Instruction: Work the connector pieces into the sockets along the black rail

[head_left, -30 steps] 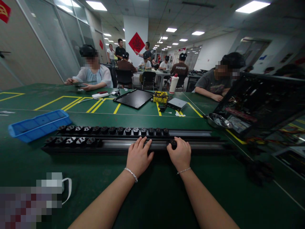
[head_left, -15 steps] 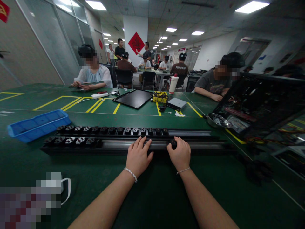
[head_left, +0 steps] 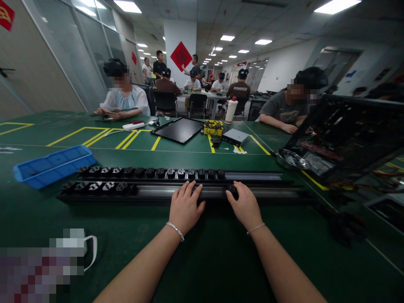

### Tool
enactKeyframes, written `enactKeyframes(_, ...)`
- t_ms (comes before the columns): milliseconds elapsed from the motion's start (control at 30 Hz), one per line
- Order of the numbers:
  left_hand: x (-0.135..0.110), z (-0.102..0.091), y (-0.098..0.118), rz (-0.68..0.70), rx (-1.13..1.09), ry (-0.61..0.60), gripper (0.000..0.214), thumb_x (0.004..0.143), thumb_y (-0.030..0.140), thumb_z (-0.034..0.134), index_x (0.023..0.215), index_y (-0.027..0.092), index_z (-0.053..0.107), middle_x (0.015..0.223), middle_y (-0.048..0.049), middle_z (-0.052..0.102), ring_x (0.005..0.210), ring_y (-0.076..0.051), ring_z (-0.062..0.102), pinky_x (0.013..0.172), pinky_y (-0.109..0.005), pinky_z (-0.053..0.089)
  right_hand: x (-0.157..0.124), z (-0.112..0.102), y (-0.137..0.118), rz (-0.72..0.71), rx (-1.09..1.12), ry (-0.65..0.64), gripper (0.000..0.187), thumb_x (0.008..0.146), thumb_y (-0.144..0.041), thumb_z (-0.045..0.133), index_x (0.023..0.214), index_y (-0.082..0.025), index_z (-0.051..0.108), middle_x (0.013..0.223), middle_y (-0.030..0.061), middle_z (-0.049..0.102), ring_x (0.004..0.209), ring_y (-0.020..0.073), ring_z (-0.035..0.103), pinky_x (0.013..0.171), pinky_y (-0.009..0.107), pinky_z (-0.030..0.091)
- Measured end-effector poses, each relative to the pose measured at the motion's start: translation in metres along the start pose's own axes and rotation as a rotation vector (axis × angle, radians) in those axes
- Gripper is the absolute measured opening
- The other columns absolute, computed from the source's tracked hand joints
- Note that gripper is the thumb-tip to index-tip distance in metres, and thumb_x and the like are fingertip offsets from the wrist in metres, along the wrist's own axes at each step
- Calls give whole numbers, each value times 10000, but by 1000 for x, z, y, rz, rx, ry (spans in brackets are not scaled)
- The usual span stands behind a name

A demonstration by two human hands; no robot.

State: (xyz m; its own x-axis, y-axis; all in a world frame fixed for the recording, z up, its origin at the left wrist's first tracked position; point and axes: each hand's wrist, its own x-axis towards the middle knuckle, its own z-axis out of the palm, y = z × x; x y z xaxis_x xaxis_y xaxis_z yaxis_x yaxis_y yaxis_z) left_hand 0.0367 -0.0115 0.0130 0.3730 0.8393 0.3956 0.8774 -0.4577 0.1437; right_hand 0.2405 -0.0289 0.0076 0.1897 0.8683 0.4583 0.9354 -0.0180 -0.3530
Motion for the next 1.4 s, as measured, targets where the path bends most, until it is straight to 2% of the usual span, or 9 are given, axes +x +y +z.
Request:
enactKeyframes(400,0,-2,2,-4,4,-8,470,828,410,476,1281,284,466,1361,-38,460,1283,-244,344,985,-419,339,-3,3,-2,30,-51,103,323,793,-368,488,997,-151,614,1129,114,626,1133,261,500,974,429,333)
enactKeyframes(1400,0,-2,1,1,6,5,471,825,406,486,1278,279,468,1358,-34,464,1283,-238,346,984,-406,345,-3,5,1,46,-31,106,366,800,-327,461,1069,-115,590,1113,136,626,1110,259,519,941,399,385)
